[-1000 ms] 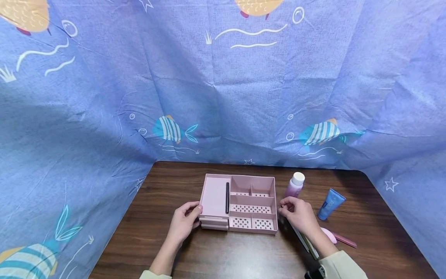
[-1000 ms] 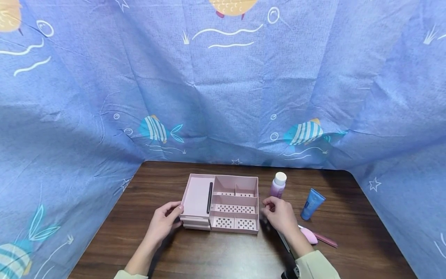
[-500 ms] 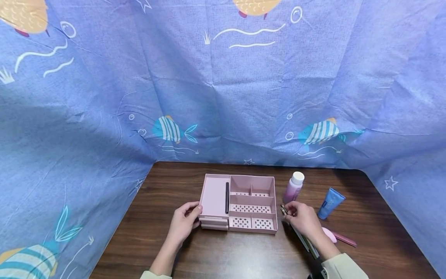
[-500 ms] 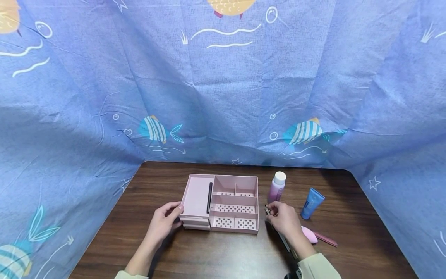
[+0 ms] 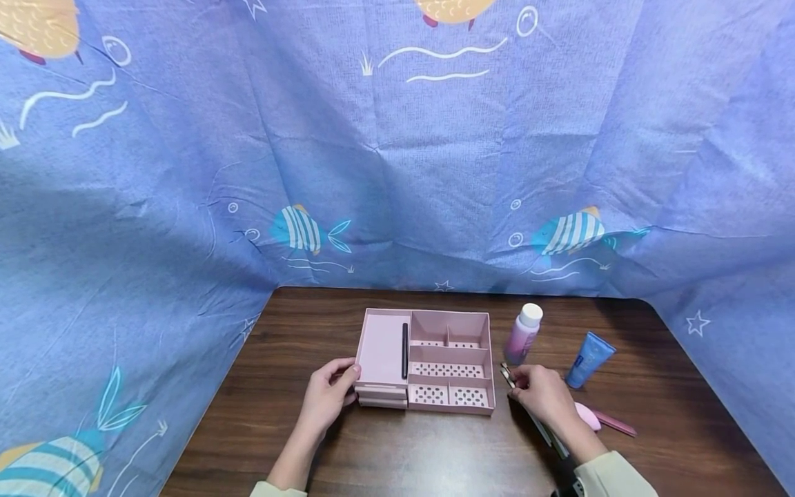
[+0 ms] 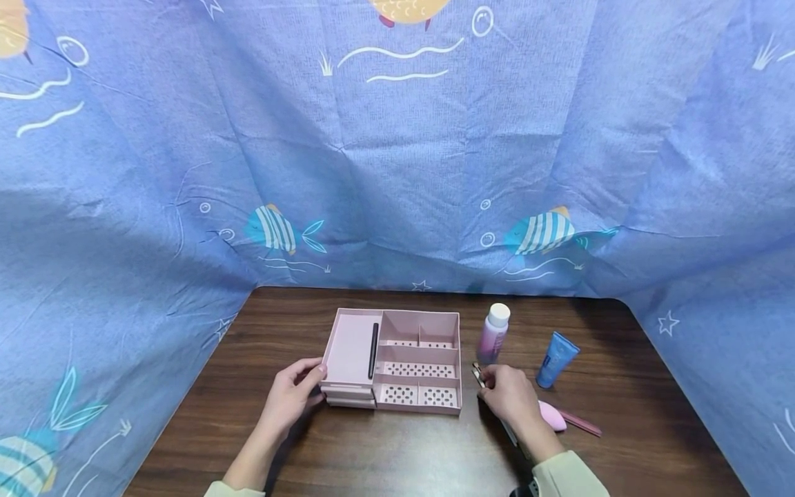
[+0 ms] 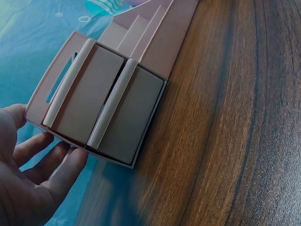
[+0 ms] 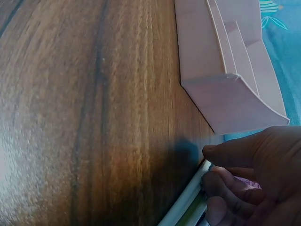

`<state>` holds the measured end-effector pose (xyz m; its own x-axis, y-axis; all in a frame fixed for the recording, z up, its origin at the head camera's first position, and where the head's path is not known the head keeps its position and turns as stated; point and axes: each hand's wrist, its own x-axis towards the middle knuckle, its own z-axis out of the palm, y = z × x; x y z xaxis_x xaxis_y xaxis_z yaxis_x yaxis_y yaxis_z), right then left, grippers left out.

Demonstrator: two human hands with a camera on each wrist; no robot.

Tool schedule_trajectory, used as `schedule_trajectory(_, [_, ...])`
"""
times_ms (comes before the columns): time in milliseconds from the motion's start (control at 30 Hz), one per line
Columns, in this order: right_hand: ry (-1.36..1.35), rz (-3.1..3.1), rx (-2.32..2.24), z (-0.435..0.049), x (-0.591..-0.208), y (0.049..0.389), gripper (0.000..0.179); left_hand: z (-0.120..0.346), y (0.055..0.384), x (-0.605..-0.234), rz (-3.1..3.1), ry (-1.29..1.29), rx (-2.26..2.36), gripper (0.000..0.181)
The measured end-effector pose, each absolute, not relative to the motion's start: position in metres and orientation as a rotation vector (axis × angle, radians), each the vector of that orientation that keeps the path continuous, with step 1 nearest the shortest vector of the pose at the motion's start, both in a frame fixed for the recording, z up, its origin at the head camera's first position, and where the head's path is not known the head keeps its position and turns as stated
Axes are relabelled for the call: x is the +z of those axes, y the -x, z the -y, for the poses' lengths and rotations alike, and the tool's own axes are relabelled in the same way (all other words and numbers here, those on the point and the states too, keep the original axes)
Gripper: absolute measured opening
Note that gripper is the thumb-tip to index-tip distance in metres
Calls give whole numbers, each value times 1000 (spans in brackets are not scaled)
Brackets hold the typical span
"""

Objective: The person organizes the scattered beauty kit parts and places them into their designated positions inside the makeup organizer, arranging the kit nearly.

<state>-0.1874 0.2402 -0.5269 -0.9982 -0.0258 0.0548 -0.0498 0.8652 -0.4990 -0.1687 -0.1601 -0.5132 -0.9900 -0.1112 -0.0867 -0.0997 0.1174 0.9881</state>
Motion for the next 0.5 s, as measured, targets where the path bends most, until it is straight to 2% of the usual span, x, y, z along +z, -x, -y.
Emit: schedule_trajectory(500, [-57,3044,686,-237,-527,189,16,160,169,-511,2340,-228,-2083,34])
